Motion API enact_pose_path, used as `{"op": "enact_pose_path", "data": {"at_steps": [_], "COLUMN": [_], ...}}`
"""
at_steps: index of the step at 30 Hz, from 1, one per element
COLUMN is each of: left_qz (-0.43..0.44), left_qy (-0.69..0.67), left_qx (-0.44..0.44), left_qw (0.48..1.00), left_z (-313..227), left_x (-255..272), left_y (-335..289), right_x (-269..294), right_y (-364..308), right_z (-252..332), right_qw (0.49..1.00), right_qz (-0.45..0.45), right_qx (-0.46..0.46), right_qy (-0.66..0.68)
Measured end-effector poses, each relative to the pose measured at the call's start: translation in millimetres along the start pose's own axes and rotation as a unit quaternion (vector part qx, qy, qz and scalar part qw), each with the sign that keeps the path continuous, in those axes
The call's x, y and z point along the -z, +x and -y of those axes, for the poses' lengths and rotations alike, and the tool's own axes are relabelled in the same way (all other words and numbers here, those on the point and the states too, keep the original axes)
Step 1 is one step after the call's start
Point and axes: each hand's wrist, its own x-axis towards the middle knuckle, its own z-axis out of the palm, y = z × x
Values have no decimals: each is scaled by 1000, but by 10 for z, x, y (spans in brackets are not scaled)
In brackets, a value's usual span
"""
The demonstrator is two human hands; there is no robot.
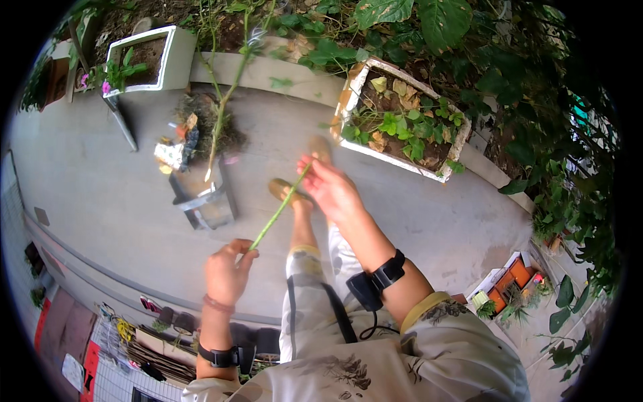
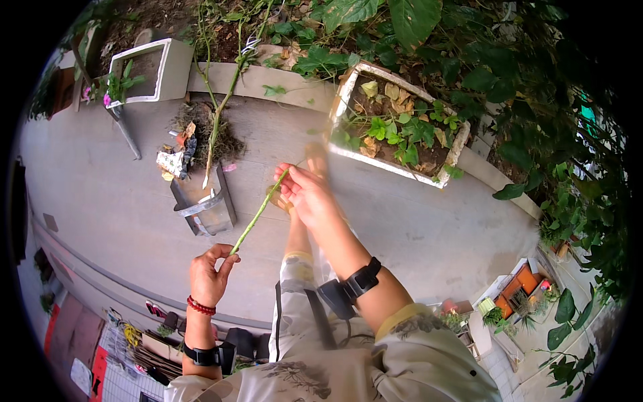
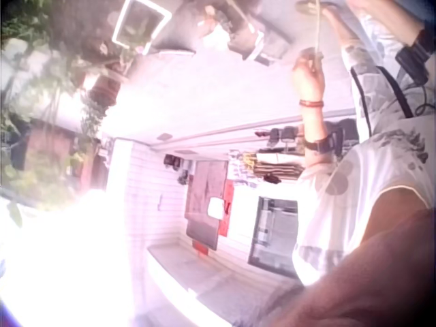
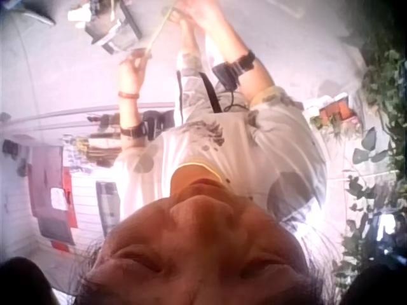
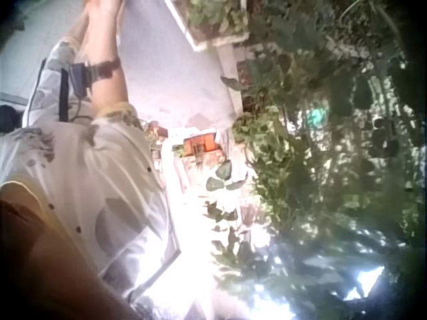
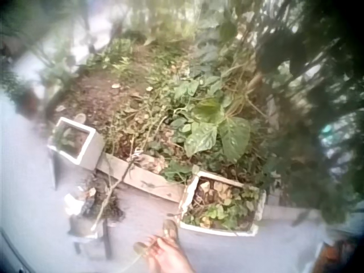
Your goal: The person handles a long green plant stem, rinses it in an outdoor sink, and then uses a white hose to water several plants in a courtyard garden.
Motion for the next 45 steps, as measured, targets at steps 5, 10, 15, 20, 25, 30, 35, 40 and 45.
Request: {"op": "enact_pose_path", "data": {"at_steps": [5,10,15,20,25,30,35,40,45], "left_qz": [6,-7,-34,-32,-72,-63,-100,-102,-127], "left_qy": [29,46,60,57,31,99,61,83,72], "left_qx": [-9,-30,-45,-77,-116,-124,-165,-167,-138], "left_qw": [1000,998,997,995,990,985,979,977,980], "left_z": [-93,-178,-188,-182,-253,-368,-492,-517,-488], "left_x": [36,61,104,147,239,207,275,276,457], "left_y": [-55,-125,-221,-333,-498,-589,-599,-613,-662], "right_x": [58,69,-19,-83,-191,-126,-131,-204,-443], "right_y": [-38,-3,-18,-98,-269,-377,-408,-370,-390], "right_z": [-35,-155,-159,-87,5,190,372,409,377], "right_qw": [999,996,990,987,989,985,980,974,986], "right_qz": [-23,-93,-137,-154,-143,-170,-190,-217,-124], "right_qx": [-17,-6,7,23,24,44,35,34,-6], "right_qy": [-20,14,29,38,23,-5,-38,-61,-111]}}
